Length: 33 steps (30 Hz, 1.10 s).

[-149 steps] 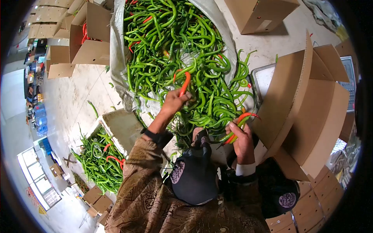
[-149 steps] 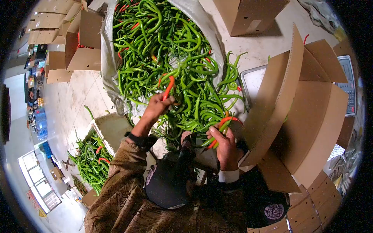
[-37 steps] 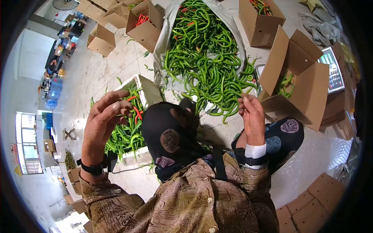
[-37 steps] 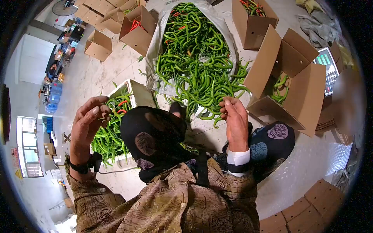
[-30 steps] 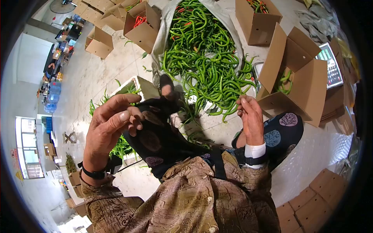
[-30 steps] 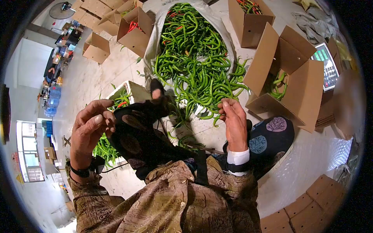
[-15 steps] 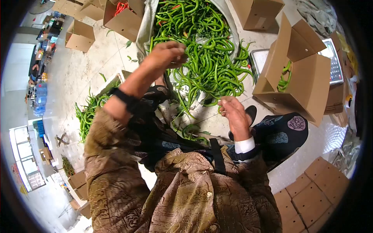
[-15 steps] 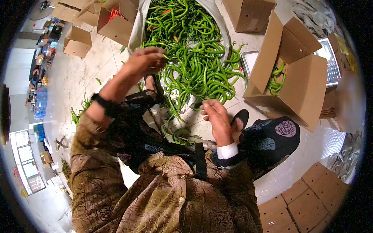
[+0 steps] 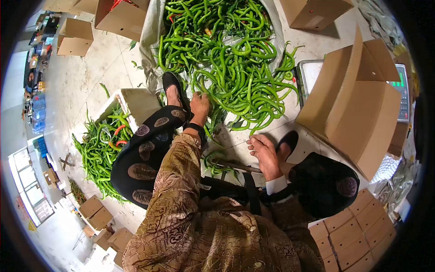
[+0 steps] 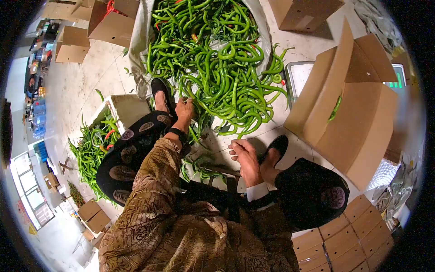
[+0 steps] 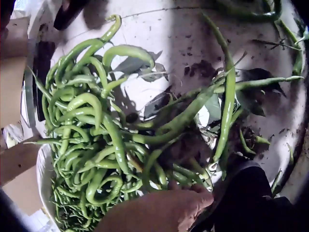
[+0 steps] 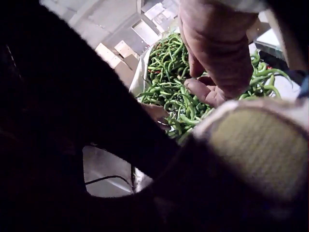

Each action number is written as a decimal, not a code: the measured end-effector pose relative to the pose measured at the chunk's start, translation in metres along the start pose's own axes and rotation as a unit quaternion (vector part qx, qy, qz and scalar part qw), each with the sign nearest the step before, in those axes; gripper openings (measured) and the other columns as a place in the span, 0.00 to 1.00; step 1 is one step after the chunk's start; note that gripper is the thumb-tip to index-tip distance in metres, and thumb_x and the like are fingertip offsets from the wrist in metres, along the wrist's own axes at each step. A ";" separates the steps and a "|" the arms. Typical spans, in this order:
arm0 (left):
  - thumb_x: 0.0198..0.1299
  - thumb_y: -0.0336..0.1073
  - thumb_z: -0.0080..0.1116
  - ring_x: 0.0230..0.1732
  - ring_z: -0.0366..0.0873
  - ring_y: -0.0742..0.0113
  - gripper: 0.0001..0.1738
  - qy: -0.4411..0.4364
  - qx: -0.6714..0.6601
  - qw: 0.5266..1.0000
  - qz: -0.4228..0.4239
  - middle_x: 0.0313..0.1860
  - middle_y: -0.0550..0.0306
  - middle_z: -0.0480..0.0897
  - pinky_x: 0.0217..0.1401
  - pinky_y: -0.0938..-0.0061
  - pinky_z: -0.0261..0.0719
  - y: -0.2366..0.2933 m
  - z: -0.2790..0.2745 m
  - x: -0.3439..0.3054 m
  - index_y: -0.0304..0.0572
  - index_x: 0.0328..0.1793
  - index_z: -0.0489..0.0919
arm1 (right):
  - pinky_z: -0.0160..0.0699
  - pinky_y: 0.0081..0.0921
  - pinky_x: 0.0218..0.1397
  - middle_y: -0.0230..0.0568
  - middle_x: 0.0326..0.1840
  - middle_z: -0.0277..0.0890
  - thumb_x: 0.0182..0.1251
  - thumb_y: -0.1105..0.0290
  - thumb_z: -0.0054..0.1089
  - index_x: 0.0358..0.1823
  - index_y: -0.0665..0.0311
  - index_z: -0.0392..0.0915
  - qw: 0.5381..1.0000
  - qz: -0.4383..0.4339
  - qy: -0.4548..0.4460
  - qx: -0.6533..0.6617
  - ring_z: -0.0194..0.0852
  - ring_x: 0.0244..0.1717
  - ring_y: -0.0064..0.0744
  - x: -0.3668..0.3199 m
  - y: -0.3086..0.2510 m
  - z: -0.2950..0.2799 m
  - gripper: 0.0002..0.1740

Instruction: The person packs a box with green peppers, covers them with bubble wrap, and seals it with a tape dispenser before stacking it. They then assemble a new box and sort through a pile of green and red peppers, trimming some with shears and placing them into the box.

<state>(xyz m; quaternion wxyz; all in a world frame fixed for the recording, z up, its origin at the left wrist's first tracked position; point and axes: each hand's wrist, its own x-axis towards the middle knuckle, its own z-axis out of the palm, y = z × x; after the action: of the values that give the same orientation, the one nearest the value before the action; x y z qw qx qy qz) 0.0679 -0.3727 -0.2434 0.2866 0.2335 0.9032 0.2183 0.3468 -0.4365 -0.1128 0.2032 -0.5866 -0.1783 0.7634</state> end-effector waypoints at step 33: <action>0.64 0.36 0.63 0.45 0.77 0.70 0.14 -0.380 -0.416 0.824 0.058 0.43 0.57 0.82 0.53 0.75 0.72 0.187 -0.092 -0.161 0.36 0.52 0.81 | 0.72 0.16 0.41 0.32 0.44 0.80 0.72 0.71 0.56 0.61 0.65 0.75 0.927 -0.145 -0.155 0.308 0.77 0.43 0.22 -0.014 -0.074 0.000 0.18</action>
<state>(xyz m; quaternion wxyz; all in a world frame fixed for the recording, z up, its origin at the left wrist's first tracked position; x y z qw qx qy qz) 0.1837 -0.3363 -0.0095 0.6641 0.2086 0.5309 0.4834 0.3579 -0.3803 -0.0638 0.4523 -0.3374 -0.0464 0.8243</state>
